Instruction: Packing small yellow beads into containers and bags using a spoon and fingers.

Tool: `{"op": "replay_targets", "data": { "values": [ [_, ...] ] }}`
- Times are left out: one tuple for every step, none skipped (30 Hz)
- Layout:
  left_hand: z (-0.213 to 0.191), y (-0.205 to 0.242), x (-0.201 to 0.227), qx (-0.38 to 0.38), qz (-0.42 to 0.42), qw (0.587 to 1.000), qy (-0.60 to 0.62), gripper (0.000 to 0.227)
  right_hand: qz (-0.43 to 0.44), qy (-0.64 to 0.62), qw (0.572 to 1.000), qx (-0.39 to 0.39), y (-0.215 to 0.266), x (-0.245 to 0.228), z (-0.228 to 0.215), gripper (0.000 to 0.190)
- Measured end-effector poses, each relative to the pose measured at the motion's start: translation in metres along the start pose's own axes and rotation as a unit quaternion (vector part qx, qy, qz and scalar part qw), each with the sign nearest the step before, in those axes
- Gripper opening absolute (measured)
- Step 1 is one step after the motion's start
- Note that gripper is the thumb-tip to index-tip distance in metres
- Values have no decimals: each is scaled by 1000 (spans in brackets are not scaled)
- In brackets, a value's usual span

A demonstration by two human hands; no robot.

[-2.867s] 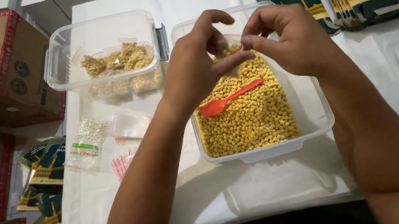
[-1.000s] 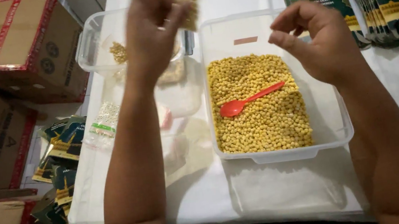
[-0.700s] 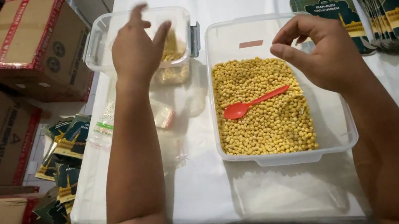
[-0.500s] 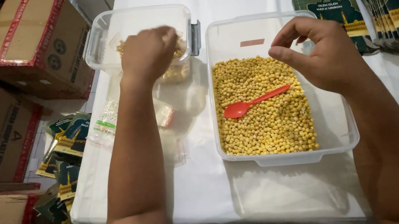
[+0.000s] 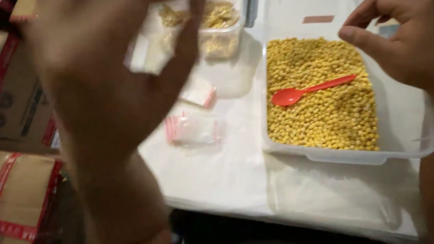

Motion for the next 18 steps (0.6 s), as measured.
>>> {"op": "replay_targets", "data": {
  "values": [
    [0, 4, 11, -47, 44, 997, 39, 8, 3, 9, 1000, -2, 0, 2, 0, 10],
    [0, 10, 23, -93, 89, 989, 78, 13, 6, 17, 1000, -4, 0, 3, 0, 9],
    [9, 32, 23, -97, 86, 989, 73, 13, 2, 13, 1000, -8, 2, 12, 1, 9],
    [32, 60, 28, -199, 108, 970, 93, 8, -25, 15, 1000, -1, 3, 18, 0, 10],
    [52, 91, 33, -299, 131, 938, 115, 10, -51, 17, 999, 6, 5, 23, 0, 11],
    [58, 111, 31, -303, 126, 938, 111, 10, -54, 12, 998, 2, 5, 30, 1, 11],
    [67, 136, 34, -339, 161, 924, 75, 21, -46, 17, 999, -5, 6, 39, 2, 12],
    [77, 162, 36, -374, 196, 905, 40, 32, -38, 22, 999, -11, 7, 47, 3, 13],
    [79, 173, 35, -376, 194, 905, 39, 32, -39, 21, 999, -13, 7, 51, 3, 13],
    [75, 180, 37, -322, 215, 922, 12, 19, -40, 38, 998, -19, 7, 55, 3, 14],
    [70, 187, 39, -267, 234, 935, -16, 8, -40, 56, 997, -26, 7, 60, 3, 15],
    [72, 196, 38, -269, 231, 935, -16, 8, -41, 55, 997, -29, 8, 64, 4, 15],
    [75, 205, 35, -277, 231, 933, -19, 4, -44, 60, 997, -26, 10, 68, 4, 15],
    [79, 213, 33, -285, 231, 930, -22, 3, -47, 65, 996, -22, 11, 72, 3, 15],
    [79, 216, 33, -284, 231, 930, -23, 3, -48, 66, 996, -22, 10, 68, 3, 15],
    [78, 217, 31, -282, 217, 935, -8, 4, -41, 67, 997, -23, 9, 65, 4, 15],
    [78, 218, 30, -277, 204, 939, 7, 6, -34, 69, 997, -23, 8, 61, 3, 14],
    [78, 218, 31, -274, 206, 939, 7, 6, -34, 71, 997, -20, 8, 58, 3, 14]
  ]
}}
Point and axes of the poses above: each hand's wrist, its own y-axis away from the middle knuckle, its own z-axis out of the palm, x = y × z, the point moved 8 cm from there along -y, towards the middle knuckle, and after that the axes turned 15 degrees about -y, right-handed, at the moved point
